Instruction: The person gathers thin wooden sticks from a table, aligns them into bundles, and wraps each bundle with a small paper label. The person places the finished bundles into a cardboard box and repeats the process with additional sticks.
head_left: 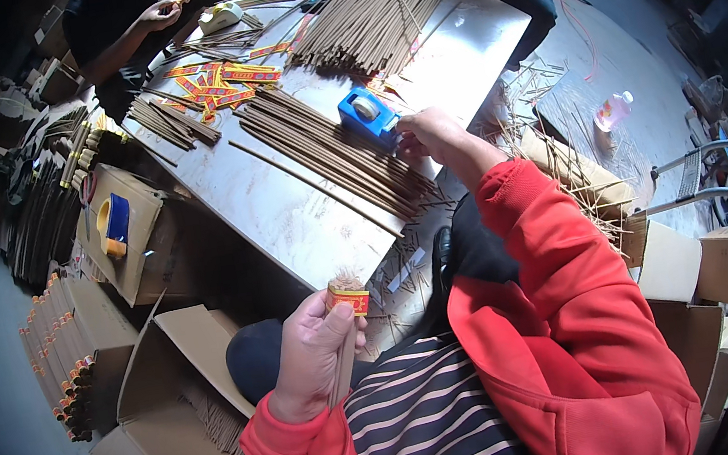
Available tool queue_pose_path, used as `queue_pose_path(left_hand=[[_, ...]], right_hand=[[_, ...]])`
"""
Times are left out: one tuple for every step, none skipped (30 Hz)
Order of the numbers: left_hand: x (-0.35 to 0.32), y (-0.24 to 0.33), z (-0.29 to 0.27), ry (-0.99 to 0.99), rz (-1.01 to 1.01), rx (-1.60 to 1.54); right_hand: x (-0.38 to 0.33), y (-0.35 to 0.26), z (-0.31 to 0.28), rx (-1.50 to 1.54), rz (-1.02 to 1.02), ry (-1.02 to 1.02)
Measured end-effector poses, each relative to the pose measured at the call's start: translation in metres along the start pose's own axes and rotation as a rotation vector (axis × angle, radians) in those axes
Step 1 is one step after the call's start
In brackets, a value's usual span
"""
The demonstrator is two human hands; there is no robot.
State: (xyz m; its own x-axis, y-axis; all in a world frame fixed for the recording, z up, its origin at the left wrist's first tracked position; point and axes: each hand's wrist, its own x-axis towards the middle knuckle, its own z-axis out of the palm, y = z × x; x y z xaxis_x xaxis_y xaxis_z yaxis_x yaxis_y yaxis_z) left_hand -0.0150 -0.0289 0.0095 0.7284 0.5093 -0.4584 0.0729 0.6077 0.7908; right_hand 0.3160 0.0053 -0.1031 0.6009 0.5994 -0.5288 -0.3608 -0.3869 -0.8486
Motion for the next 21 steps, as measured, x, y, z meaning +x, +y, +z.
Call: queue_pose_path(left_hand=[[0.000,0.000,0.002,0.007,0.002,0.009],[0.000,0.000,0.002,0.017,0.013,0.018],[0.000,0.000,0.003,0.022,0.016,0.019],[0.000,-0.001,0.004,0.028,0.019,0.019],[-0.001,-0.001,0.004,0.037,0.026,0.018],[-0.002,-0.001,0.005,0.028,0.030,0.019],[-0.002,-0.001,0.005,0.022,0.035,0.019],[-0.005,0.000,0.004,0.027,0.045,0.014],[-0.008,0.001,0.003,0.033,0.044,0.004],[-0.006,0.003,0.004,0.031,0.054,0.001],[-0.007,0.003,0.003,0.048,0.055,-0.005],[-0.006,0.003,0.004,0.050,0.055,-0.016],[-0.005,0.005,0.006,0.051,0.059,-0.024],[-0.007,0.005,0.004,0.066,0.081,-0.019],[-0.007,0.003,-0.001,0.061,0.109,-0.005],[-0.008,0.002,-0.003,0.071,0.127,-0.006],[-0.010,0.000,-0.005,0.076,0.142,-0.005],[-0.011,0.000,-0.007,0.084,0.155,0.006],[-0.012,-0.001,-0.008,0.085,0.165,0.018],[-0.011,-0.001,-0.007,0.082,0.173,0.033],[-0.013,-0.001,-0.006,0.080,0.173,0.032]], right_hand=[[0.002,0.000,-0.002,0.007,0.026,-0.012],[0.001,-0.001,-0.004,0.018,0.066,-0.080],[0.000,-0.001,-0.003,0.043,0.062,-0.070],[0.000,-0.002,0.000,0.068,0.058,-0.060],[-0.001,-0.003,0.002,0.090,0.053,-0.055],[0.003,0.001,0.002,0.097,0.051,-0.074],[0.003,0.002,0.000,0.158,0.064,-0.028],[0.002,0.003,0.002,0.213,0.079,0.006],[-0.003,0.004,0.009,0.262,0.101,0.027],[-0.008,0.000,0.005,0.207,0.060,0.028],[-0.022,-0.004,0.000,0.151,0.032,0.015],[-0.026,-0.005,-0.015,0.011,-0.045,0.000],[-0.029,-0.009,-0.024,-0.124,-0.132,-0.018],[-0.043,-0.012,-0.018,-0.108,-0.226,-0.098],[-0.063,-0.015,-0.015,-0.089,-0.324,-0.165],[-0.086,-0.017,-0.008,-0.049,-0.365,-0.264],[-0.112,-0.018,0.000,-0.007,-0.404,-0.358],[-0.138,-0.020,0.006,0.010,-0.395,-0.471],[-0.164,-0.020,0.011,0.026,-0.386,-0.576],[-0.187,-0.020,0.014,0.031,-0.370,-0.660],[-0.206,-0.018,0.018,0.039,-0.354,-0.749]])
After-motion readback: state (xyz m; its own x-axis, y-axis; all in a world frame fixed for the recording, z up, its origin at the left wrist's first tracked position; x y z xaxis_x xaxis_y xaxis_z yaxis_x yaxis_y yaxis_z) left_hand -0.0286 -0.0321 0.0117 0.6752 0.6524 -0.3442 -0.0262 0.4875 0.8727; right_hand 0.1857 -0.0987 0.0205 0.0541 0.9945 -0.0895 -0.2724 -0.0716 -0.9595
